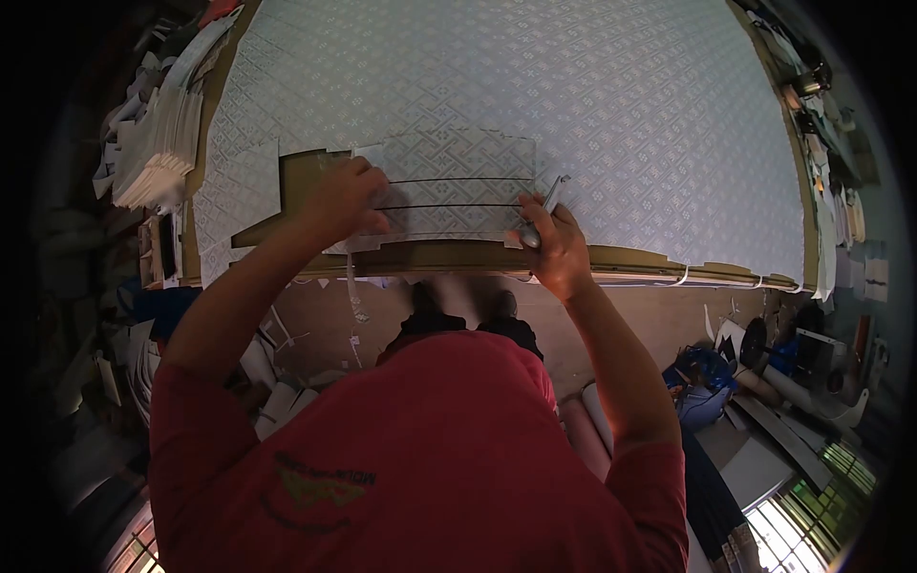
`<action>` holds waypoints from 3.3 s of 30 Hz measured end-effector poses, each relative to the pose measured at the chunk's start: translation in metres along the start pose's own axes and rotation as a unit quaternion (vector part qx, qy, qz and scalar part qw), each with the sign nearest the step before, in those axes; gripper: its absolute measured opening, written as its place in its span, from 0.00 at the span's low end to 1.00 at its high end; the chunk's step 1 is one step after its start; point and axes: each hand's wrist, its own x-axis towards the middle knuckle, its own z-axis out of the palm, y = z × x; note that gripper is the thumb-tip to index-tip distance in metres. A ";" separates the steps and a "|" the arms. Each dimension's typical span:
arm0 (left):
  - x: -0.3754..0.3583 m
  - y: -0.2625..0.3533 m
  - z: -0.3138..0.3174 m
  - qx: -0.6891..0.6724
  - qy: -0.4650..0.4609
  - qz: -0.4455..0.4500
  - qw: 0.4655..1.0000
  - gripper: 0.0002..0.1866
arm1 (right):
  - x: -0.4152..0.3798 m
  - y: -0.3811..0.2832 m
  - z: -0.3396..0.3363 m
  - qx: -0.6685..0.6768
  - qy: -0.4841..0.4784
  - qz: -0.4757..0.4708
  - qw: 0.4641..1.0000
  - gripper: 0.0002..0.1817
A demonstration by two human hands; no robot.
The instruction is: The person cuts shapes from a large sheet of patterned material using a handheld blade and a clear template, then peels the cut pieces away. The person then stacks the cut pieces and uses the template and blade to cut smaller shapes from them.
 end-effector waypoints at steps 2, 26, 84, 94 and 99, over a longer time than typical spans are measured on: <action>-0.021 -0.010 0.022 -0.026 0.077 0.002 0.997 0.30 | 0.001 0.000 -0.001 -0.006 0.002 -0.010 1.000 0.26; -0.051 -0.015 0.078 -0.090 0.293 0.044 0.951 0.32 | 0.004 -0.004 -0.001 -0.027 -0.006 0.005 1.000 0.24; -0.049 -0.015 0.075 -0.072 0.308 0.047 0.947 0.30 | 0.005 -0.007 0.001 -0.039 -0.001 0.007 0.999 0.24; -0.048 -0.010 0.072 -0.071 0.304 0.045 0.949 0.30 | 0.002 -0.006 0.001 -0.004 -0.004 0.023 1.000 0.24; -0.048 -0.010 0.072 -0.062 0.306 0.045 0.949 0.30 | 0.002 -0.006 0.001 -0.008 -0.008 0.019 1.000 0.23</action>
